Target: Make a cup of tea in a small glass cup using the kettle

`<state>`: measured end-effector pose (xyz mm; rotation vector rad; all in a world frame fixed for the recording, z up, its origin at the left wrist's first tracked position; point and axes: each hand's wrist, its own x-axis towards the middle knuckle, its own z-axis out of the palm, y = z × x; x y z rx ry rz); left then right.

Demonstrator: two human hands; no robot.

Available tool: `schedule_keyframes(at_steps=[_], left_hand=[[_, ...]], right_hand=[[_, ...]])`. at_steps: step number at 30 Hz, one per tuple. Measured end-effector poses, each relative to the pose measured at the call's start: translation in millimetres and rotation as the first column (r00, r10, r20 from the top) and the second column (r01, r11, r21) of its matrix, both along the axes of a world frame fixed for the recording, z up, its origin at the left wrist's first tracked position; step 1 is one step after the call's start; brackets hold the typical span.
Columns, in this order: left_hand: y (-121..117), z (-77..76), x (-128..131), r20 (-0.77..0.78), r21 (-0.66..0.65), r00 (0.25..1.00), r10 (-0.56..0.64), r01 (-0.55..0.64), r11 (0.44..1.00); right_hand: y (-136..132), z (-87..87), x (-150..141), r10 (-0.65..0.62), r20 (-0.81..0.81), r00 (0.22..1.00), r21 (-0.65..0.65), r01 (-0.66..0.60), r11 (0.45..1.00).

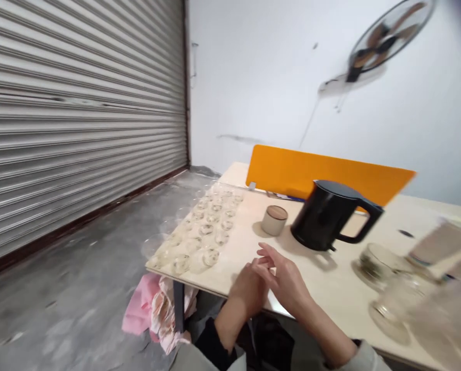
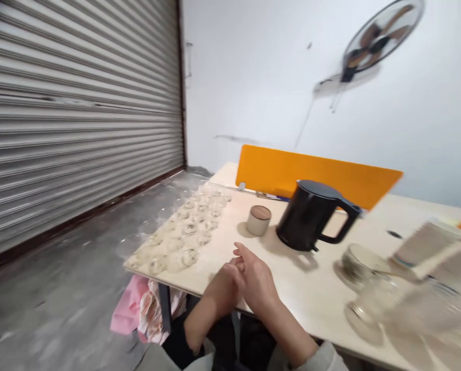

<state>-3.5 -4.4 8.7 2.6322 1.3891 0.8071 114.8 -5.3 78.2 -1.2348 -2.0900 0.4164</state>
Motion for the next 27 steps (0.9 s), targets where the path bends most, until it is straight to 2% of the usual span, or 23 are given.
schedule_keyframes(at_steps=[3,5,6,8,10,11,13,15,18,20,22,27], left_hand=[[-2.3,3.5,-1.1,-0.037,-0.062,0.999,-0.014,0.012,0.998],[-3.9,6.1,-2.1,-0.072,-0.093,0.997,-0.016,0.009,0.996],[-4.6,7.0,-2.4,-0.080,-0.104,0.997,-0.016,0.008,0.995],[-5.4,7.7,-2.6,-0.089,-0.118,0.996,-0.018,0.007,0.993],[-5.2,6.4,-2.6,-0.088,-0.119,0.996,-0.022,0.012,0.993],[-4.8,5.1,-2.6,-0.085,-0.121,0.996,-0.024,0.014,0.993],[-3.5,1.8,-2.7,-0.084,-0.126,0.996,-0.030,0.019,0.992],[-1.9,-1.8,-2.8,-0.084,-0.123,0.996,-0.032,0.022,0.992],[-0.3,-5.9,-3.1,-0.084,-0.107,0.996,-0.035,0.026,0.994],[0.0,-7.2,-3.4,-0.085,-0.094,0.996,-0.033,0.025,0.995],[-0.1,-7.8,-3.8,-0.082,-0.085,0.996,-0.031,0.024,0.996],[0.8,-9.6,-4.4,-0.074,-0.084,0.997,-0.036,0.030,0.996]], right_hand=[[-28.6,14.0,68.4,-0.172,-0.024,0.985,0.093,0.174,0.980],[-47.9,25.7,121.3,-0.333,-0.022,0.943,0.176,0.332,0.927],[-57.6,32.3,148.2,-0.422,-0.014,0.906,0.239,0.413,0.879],[-76.1,45.2,198.8,-0.609,0.000,0.793,0.363,0.567,0.739],[-90.9,54.3,240.6,-0.749,0.061,0.660,0.445,0.654,0.612],[-95.9,56.3,257.2,-0.785,0.110,0.609,0.470,0.664,0.581],[-99.5,54.1,281.1,-0.795,0.229,0.561,0.494,0.637,0.592],[-95.0,45.6,293.7,-0.748,0.343,0.568,0.495,0.568,0.658],[-79.3,29.0,296.5,-0.654,0.474,0.590,0.473,0.456,0.754],[-69.4,20.3,292.1,-0.609,0.541,0.580,0.445,0.417,0.792],[-63.1,14.9,286.8,-0.597,0.578,0.557,0.426,0.418,0.802],[-60.0,10.9,283.0,-0.635,0.559,0.533,0.444,0.454,0.773]])
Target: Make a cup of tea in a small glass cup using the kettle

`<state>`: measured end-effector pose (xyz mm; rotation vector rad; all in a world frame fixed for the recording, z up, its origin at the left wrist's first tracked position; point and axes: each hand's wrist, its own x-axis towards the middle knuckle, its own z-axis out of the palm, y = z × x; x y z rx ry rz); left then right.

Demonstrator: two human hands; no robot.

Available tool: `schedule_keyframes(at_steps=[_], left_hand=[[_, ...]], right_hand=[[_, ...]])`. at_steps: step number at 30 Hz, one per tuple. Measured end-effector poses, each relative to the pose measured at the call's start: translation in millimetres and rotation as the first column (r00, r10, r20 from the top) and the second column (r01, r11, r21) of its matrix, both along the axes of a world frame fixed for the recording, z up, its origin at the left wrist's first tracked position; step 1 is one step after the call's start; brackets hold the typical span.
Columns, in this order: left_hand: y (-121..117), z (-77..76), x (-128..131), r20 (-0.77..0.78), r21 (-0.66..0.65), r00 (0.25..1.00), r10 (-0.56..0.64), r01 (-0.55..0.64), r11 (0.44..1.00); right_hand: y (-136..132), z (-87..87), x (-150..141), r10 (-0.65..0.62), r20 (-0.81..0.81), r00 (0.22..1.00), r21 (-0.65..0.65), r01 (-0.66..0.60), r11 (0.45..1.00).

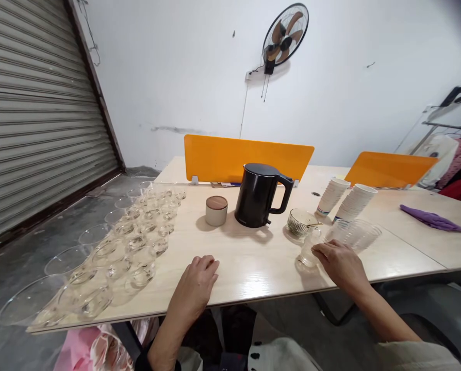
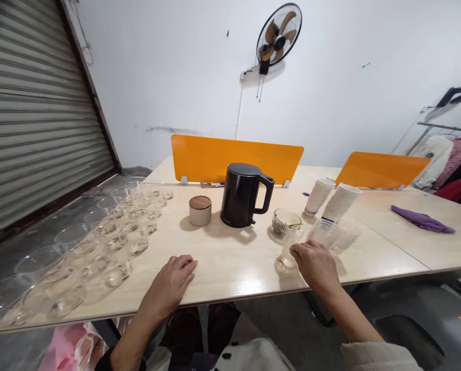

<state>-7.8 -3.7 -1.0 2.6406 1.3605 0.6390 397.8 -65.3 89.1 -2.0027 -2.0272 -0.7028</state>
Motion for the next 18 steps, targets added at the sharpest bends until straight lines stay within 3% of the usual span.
schedule_keyframes(at_steps=[7,14,18], left_hand=[[0.3,-0.2,-0.1,0.001,-0.011,1.000,0.001,-0.001,1.000],[-2.0,3.0,0.0,0.008,-0.030,1.000,0.008,-0.008,1.000],[-2.6,4.9,0.4,0.012,-0.045,1.000,0.006,-0.005,0.999]], right_hand=[[1.8,-4.8,8.7,-0.129,-0.129,0.983,0.055,0.137,0.989],[-1.3,-5.1,11.7,-0.057,-0.143,0.988,0.039,0.064,0.997],[-5.4,4.4,11.0,-0.051,-0.129,0.990,0.126,0.067,0.990]])
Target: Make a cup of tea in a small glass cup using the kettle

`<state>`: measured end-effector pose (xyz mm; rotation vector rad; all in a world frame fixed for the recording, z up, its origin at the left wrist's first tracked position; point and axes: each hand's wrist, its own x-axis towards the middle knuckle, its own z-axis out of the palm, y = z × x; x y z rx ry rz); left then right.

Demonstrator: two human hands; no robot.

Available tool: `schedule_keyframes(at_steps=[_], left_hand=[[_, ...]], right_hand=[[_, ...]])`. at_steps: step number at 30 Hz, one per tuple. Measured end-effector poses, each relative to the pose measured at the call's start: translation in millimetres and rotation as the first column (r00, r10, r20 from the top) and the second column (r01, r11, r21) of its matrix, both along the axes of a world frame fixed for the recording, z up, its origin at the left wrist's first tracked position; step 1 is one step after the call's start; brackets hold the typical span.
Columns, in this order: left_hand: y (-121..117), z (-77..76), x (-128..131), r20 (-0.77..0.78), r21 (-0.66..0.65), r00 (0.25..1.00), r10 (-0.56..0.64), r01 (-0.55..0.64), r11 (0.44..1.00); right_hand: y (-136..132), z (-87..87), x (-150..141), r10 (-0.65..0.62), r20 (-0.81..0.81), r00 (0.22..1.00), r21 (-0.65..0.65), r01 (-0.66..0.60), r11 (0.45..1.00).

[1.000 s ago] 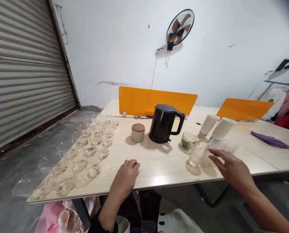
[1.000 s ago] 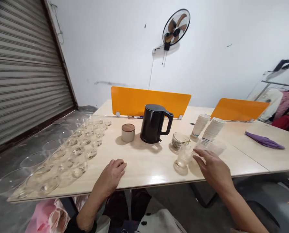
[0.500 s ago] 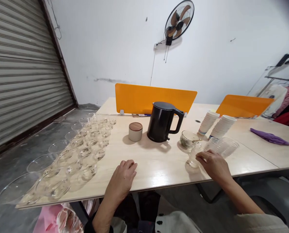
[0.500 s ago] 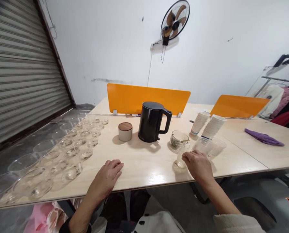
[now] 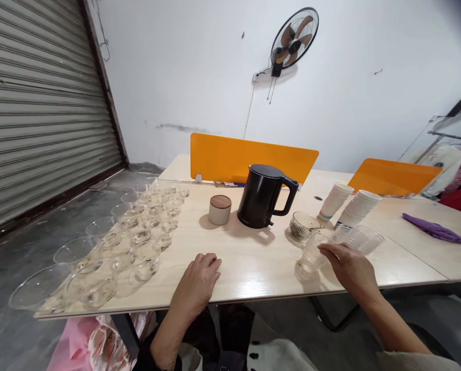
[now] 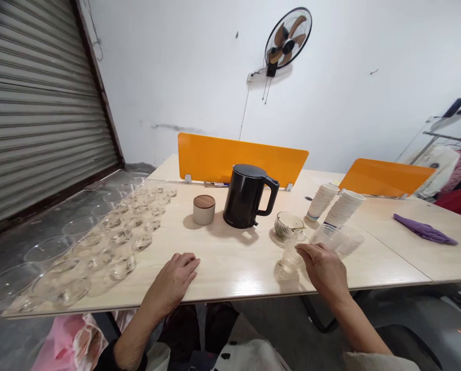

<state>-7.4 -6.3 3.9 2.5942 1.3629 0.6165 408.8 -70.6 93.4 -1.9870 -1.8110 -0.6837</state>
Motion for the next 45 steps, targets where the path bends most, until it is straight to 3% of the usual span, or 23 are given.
schedule_keyframes(at_steps=[5,10,13,17,22,27,36,40,45], left_hand=[[-0.6,2.7,0.1,0.001,-0.002,1.000,0.008,-0.008,1.000],[-3.6,8.7,0.5,0.015,0.011,1.000,0.024,-0.024,1.000],[-4.8,12.4,0.3,0.011,0.014,1.000,0.029,-0.029,0.999],[-4.6,13.7,-0.5,0.045,0.001,0.997,0.065,-0.065,0.998],[-4.2,12.8,-0.8,0.078,0.006,0.993,0.090,-0.091,0.996],[-4.5,14.9,-0.5,0.086,0.015,0.992,0.096,-0.098,0.995],[-4.4,15.3,0.6,0.071,0.019,0.992,0.106,-0.108,0.994],[-4.4,14.8,0.8,0.079,0.017,0.992,0.103,-0.104,0.994],[-5.0,14.4,0.3,0.109,0.004,0.989,0.100,-0.101,0.995]], right_hand=[[-12.6,28.9,-13.3,0.046,0.067,0.997,0.180,-0.057,0.982],[-16.0,48.1,-51.3,0.192,0.049,0.980,0.301,-0.197,0.933],[-2.0,40.6,-85.0,0.364,-0.072,0.929,0.269,-0.333,0.904],[31.4,16.5,-136.4,0.532,-0.175,0.828,0.154,-0.511,0.846],[74.8,-10.9,-189.6,0.608,-0.242,0.756,0.020,-0.622,0.782],[93.6,-22.8,-222.3,0.631,-0.216,0.745,-0.079,-0.657,0.749],[92.1,-30.0,-234.0,0.637,-0.195,0.746,-0.080,-0.659,0.748],[92.3,-24.0,-223.4,0.667,-0.210,0.715,0.036,-0.676,0.736],[111.9,0.7,-198.5,0.555,-0.258,0.791,0.122,-0.543,0.830]])
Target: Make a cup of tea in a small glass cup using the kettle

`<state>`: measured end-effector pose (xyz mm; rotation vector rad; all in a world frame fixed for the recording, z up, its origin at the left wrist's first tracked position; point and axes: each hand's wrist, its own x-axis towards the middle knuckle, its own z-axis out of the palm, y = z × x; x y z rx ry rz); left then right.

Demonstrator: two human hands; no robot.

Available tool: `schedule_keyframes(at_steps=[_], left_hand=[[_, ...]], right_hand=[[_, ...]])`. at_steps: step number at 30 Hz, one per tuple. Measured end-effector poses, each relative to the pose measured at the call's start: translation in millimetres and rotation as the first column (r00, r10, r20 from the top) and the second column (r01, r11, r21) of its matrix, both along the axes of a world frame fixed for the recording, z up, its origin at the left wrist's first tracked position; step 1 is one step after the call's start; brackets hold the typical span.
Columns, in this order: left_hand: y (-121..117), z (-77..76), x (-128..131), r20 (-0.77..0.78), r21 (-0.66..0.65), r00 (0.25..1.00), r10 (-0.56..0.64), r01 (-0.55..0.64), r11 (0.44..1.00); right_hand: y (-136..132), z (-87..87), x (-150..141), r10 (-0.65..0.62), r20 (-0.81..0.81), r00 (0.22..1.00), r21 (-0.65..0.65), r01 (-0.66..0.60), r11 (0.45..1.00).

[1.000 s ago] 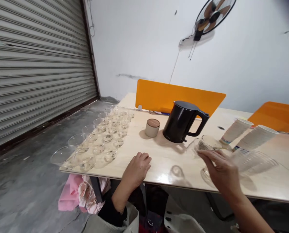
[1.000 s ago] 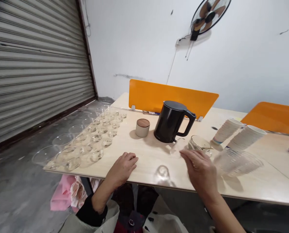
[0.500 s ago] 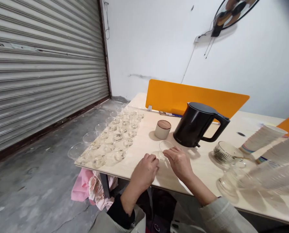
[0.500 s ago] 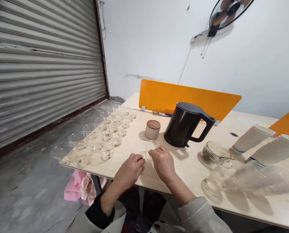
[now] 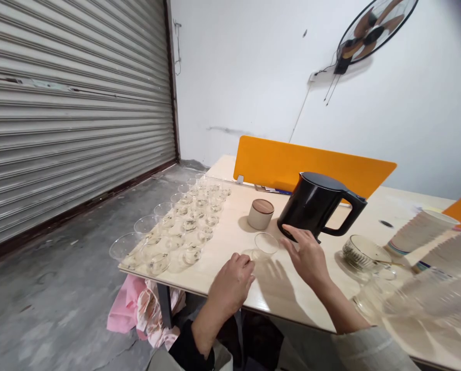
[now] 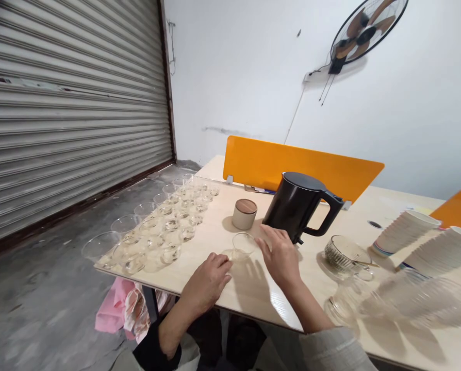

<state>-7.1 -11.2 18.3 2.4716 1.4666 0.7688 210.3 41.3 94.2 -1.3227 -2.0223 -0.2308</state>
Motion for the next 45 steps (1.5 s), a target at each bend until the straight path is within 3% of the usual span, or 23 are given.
schedule_keyframes(at_steps=[3,6,9,11,16,21,26,29,33,37,41,45], left_hand=[[0.4,-0.6,-0.3,-0.006,-0.005,1.000,0.003,-0.003,1.000],[1.9,-3.7,0.0,-0.020,-0.007,1.000,0.007,-0.007,1.000],[4.2,-9.8,0.6,-0.035,0.026,0.999,0.030,-0.029,0.999],[5.5,-13.6,0.9,-0.045,0.052,0.998,0.040,-0.038,0.998],[5.8,-14.0,0.7,-0.053,0.074,0.998,0.039,-0.035,0.997],[4.4,-8.9,0.5,-0.048,0.057,0.998,0.034,-0.031,0.998],[5.0,-9.3,0.5,-0.047,0.050,0.998,0.028,-0.026,0.998],[5.3,-9.0,0.8,-0.028,0.025,0.999,0.028,-0.027,0.999],[4.6,-6.9,1.1,0.022,-0.018,0.999,0.047,-0.046,0.999],[4.6,-6.5,1.6,0.052,-0.050,0.997,0.053,-0.050,0.997],[5.6,-7.5,2.5,0.069,-0.065,0.996,0.056,-0.052,0.997],[5.6,-6.7,2.3,0.089,-0.070,0.994,0.060,-0.053,0.996]], right_hand=[[12.4,6.7,13.9,-0.111,0.035,0.993,-0.109,0.114,0.987],[14.1,-1.1,22.7,-0.142,0.155,0.978,-0.322,0.186,0.928],[8.9,-16.6,21.3,-0.040,0.142,0.989,-0.521,0.110,0.846],[6.9,-26.0,14.5,0.017,0.082,0.996,-0.576,0.033,0.817],[12.7,-35.7,-5.4,0.003,0.033,0.999,-0.525,0.015,0.851],[18.0,-35.0,-13.1,0.010,0.019,1.000,-0.571,0.002,0.821],[20.1,-35.4,1.6,0.038,-0.037,0.999,-0.583,-0.053,0.811],[28.7,-27.9,20.3,0.013,-0.093,0.996,-0.542,-0.061,0.838],[54.5,-5.3,25.5,-0.062,-0.200,0.978,-0.419,-0.028,0.908],[93.4,12.4,-3.7,-0.084,-0.148,0.985,-0.347,0.028,0.937],[132.7,13.1,-35.8,-0.088,0.049,0.995,-0.376,0.100,0.921],[155.1,5.6,-50.0,-0.094,0.102,0.990,-0.433,0.129,0.892]])
